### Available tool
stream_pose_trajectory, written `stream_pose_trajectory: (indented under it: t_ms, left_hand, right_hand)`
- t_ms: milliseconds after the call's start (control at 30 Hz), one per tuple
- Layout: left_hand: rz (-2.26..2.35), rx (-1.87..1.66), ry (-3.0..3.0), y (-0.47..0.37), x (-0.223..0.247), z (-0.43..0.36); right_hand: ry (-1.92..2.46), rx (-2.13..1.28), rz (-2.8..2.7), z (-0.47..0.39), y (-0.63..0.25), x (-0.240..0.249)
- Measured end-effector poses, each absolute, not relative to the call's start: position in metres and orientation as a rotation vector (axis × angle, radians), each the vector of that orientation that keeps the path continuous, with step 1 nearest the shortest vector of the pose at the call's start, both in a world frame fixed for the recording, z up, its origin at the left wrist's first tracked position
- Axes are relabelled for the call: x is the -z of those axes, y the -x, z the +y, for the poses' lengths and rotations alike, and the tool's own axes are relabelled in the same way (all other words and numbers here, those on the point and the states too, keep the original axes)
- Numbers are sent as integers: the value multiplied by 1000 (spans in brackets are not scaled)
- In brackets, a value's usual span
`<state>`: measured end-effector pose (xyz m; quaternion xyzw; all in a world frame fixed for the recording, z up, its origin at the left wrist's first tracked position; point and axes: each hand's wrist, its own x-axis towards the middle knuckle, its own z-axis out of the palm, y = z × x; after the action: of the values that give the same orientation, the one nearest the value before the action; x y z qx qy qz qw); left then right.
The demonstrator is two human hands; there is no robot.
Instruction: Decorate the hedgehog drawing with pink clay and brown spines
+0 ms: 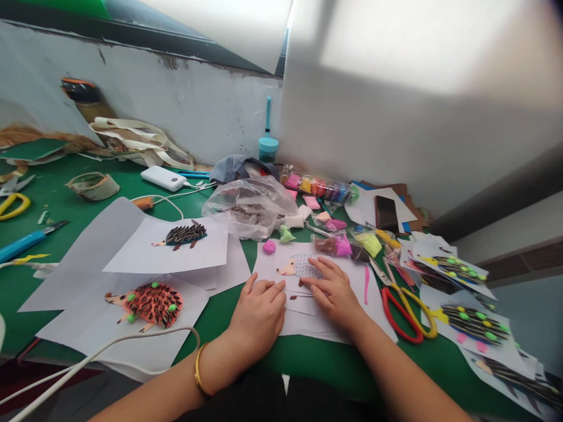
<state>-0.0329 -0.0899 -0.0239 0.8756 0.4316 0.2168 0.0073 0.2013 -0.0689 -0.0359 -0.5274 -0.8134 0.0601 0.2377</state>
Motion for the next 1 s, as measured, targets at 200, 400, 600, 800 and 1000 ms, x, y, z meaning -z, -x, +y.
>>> stream_pose_trajectory:
  t_ms: [200, 400, 600, 800, 1000]
  left_hand:
    - [1345, -673, -2742, 33, 24, -90]
    - [1347, -695, -2741, 33, 24, -90]
    - [1346, -688, -2740, 33, 24, -90]
    - [1353, -688, -2743, 33, 24, -90]
    - [1346, -687, -2743, 33, 24, -90]
  right_hand:
    - [1400, -110, -2239, -72, -199, 33]
    - [1352, -69, -2264, -75, -198, 30]
    - [1330, -45, -2281, -76, -197, 28]
    - [1304, -29, -2319, -77, -196, 27]
    - [1300, -39, -2309, -77, -198, 27]
